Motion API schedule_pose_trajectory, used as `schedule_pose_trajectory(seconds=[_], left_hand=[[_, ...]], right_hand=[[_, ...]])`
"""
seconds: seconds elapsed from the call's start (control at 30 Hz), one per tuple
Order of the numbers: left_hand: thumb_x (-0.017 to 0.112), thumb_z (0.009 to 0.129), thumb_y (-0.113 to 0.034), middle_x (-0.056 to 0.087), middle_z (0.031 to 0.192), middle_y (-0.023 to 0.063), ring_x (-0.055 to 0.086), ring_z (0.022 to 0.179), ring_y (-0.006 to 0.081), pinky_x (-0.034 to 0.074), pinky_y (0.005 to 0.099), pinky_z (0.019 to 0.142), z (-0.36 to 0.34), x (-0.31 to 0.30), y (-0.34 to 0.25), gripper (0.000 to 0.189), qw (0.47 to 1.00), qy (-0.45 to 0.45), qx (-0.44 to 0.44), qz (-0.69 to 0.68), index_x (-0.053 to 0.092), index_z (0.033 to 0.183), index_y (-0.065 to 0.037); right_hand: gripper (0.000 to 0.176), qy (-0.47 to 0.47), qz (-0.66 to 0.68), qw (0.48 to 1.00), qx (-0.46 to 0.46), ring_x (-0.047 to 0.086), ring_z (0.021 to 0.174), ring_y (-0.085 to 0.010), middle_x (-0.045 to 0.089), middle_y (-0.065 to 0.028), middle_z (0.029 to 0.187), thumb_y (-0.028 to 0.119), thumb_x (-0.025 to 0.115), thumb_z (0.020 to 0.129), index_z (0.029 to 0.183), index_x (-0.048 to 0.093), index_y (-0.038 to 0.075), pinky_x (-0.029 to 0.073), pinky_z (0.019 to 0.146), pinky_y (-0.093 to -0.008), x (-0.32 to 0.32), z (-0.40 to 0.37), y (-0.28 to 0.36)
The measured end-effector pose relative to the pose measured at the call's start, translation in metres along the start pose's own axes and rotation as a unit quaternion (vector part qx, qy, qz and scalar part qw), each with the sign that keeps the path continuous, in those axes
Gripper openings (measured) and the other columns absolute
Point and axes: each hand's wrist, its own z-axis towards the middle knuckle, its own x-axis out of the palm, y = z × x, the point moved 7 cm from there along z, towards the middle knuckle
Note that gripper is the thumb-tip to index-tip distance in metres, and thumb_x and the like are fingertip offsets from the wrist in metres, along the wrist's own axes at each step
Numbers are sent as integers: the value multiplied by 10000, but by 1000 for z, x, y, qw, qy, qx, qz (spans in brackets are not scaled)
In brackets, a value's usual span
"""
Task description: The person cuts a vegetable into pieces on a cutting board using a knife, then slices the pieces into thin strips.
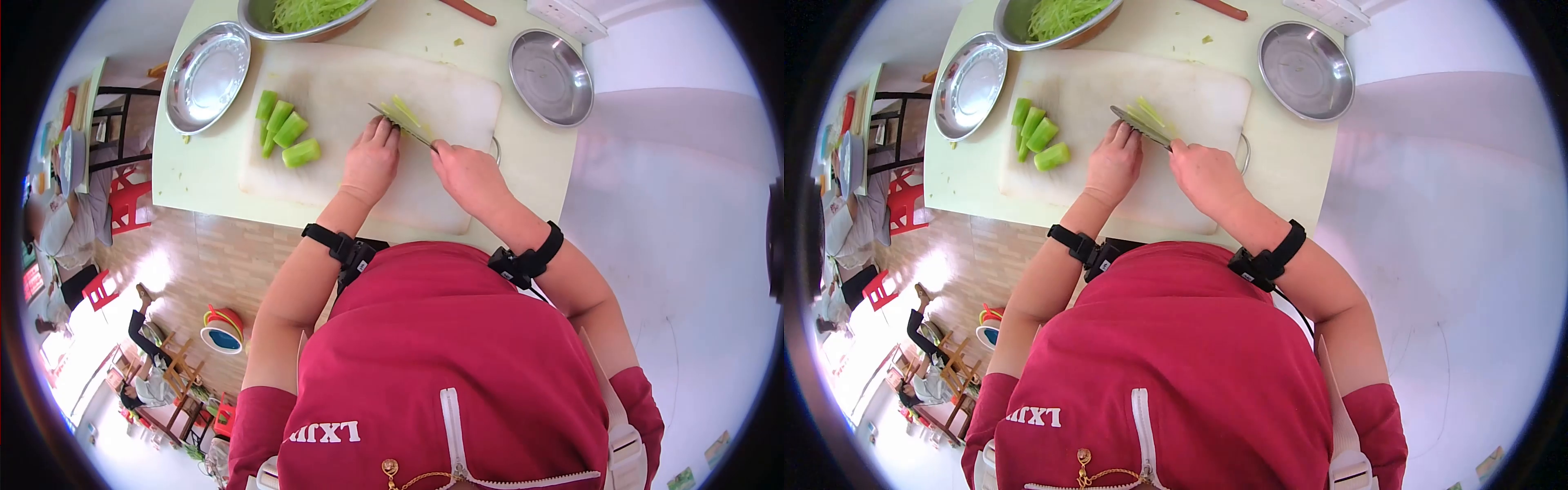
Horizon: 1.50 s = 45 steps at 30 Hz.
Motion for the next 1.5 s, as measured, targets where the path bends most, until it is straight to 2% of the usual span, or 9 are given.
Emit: schedule_pose_trajectory(seconds=[0.23,0.3,0.4,0.7,0.83,0.93,1.0,1.2,1.5], left_hand=[[591,806,-93,564,1216,110,514,1216,258,499,352,940,-1,-3,-1,344,1000,-4,-11,-11,612,1136,3],[586,812,-93,567,1225,120,514,1223,265,489,360,958,-3,-2,-1,345,1000,-12,-1,-22,609,1139,14],[582,817,-94,571,1226,132,518,1222,271,478,361,975,-4,0,0,344,1000,-16,11,-9,608,1140,22],[574,821,-85,572,1233,157,523,1217,281,469,359,984,-4,1,0,335,1000,7,6,-4,615,1132,32],[574,821,-84,574,1231,153,523,1217,279,471,360,982,-5,-2,-2,337,1000,2,11,-5,613,1135,32],[573,821,-85,572,1238,149,523,1218,274,472,361,980,-6,-3,-1,349,1000,-16,14,-8,607,1149,29],[571,821,-80,554,1264,142,521,1219,272,475,360,976,-7,-1,0,358,1000,-16,18,2,600,1161,27],[568,816,-64,537,1248,130,512,1220,273,477,357,969,-7,2,5,360,999,-7,9,-36,597,1162,30],[564,813,-63,554,1195,133,506,1211,276,476,360,957,-4,-2,1,343,1000,12,10,-25,602,1140,32]], right_hand=[[219,-21,6,1000,-1,653,663,-376,645,-194,701,191,475,962,918,580,4,518,600,-480,10,26,1],[225,-43,57,997,31,647,671,-387,645,-192,702,210,470,969,936,584,18,512,603,-491,7,33,-6],[239,-19,75,996,37,641,675,-396,645,-188,712,235,467,976,950,585,29,509,611,-501,5,28,-16],[219,-17,8,1000,-16,650,646,-366,642,-187,699,192,480,964,925,576,-1,513,577,-473,5,6,3],[232,7,1,1000,18,645,698,-367,659,-178,758,229,491,970,987,597,23,507,619,-467,15,17,2],[235,-57,19,998,-9,644,638,-378,637,-191,675,216,491,962,887,591,16,514,581,-481,9,28,3],[245,-52,85,994,49,640,643,-384,638,-185,670,235,492,965,881,600,31,512,588,-487,7,29,-10],[257,-11,53,998,34,631,690,-389,642,-197,735,257,482,985,969,603,30,499,609,-474,3,10,-3],[225,-2,1,1000,16,642,677,-368,651,-171,720,233,499,968,961,603,34,505,614,-470,15,12,2]])
